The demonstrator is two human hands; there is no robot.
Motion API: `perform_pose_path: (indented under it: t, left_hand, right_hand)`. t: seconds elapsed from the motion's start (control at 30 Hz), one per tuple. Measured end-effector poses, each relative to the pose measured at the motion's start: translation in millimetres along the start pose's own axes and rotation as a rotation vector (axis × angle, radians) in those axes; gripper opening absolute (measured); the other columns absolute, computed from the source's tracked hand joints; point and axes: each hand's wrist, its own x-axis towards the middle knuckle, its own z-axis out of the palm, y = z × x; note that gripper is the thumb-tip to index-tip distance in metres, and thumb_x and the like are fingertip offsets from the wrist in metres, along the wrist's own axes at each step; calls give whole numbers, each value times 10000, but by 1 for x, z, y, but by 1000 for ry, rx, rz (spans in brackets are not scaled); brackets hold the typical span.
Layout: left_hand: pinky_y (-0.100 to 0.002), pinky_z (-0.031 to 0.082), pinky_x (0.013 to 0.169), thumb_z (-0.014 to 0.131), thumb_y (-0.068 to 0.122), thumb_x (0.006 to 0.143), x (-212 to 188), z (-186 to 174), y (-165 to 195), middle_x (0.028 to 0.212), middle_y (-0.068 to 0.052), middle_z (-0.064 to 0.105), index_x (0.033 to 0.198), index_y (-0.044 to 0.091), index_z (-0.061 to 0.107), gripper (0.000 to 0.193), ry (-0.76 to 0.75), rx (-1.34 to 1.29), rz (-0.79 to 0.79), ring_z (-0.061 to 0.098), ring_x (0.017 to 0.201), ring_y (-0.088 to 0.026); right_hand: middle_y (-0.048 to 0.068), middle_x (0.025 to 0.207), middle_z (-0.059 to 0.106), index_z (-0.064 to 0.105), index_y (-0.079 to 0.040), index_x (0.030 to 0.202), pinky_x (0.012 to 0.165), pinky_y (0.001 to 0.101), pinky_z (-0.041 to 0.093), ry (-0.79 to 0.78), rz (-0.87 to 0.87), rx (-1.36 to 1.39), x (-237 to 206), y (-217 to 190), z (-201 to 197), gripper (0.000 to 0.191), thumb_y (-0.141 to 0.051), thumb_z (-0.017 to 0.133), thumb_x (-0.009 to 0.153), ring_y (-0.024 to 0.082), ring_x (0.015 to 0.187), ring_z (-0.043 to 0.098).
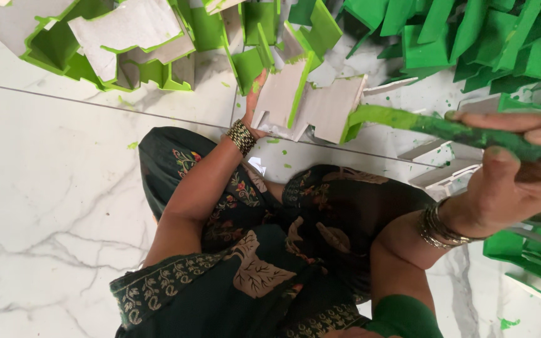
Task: The person sits on the floor and paints white foam cutout shapes green using a wide brush, dipping the brush into a small green paint container between pieces. They hold each shape in one hand, coat its edges and surfaces, and set finished pieces with a pile of already painted green shapes.
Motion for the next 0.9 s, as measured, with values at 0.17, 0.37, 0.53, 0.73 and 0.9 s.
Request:
perform_pose_path:
  t: [0.17,0.37,0.53,0.73,0.9]
  left_hand:
    - [-428,496,1155,494,570,1035,-3,8,-2,1450,-166,615,1511,38,500,714,-1,12,-4,638,1306,-278]
    - [-429,510,1135,488,590,1036,-4,8,-4,1442,-176,615,1509,22,504,739,-19,3,-44,647,1282,-278]
    - [-418,526,1122,498,558,1045,-2,2,0,1438,-154,627,1497,47,521,683,13,8,4,656,1271,-259]
    - [-392,582,992,523,554,1136,-11,3,17,1227,-121,722,1364,47,635,567,-21,-96,166,710,1104,-231]
    - [-456,602,957,543,596,988,-13,22,18,1143,-67,734,1288,116,649,576,115,-5,230,722,1045,-243]
  right_hand:
    - [283,1108,664,411,25,1293,869,436,665,36,-5,-29,3,8,6,322,-119,686,1208,345,905,718]
    - [295,1138,662,388,43,1308,895,450,674,78,35,-59,7,18,1,334,-99,681,1230,351,942,715]
    - [285,1208,666,432,58,1340,913,467,710,131,108,-56,13,46,-15,273,-69,644,1225,353,1018,738]
    - [181,1176,628,403,4,1333,911,342,677,-213,365,-95,9,106,-16,330,84,649,1129,264,1063,740]
    - [94,989,727,629,-1,1067,736,284,616,-485,561,-408,-28,162,48,265,25,821,886,175,896,748]
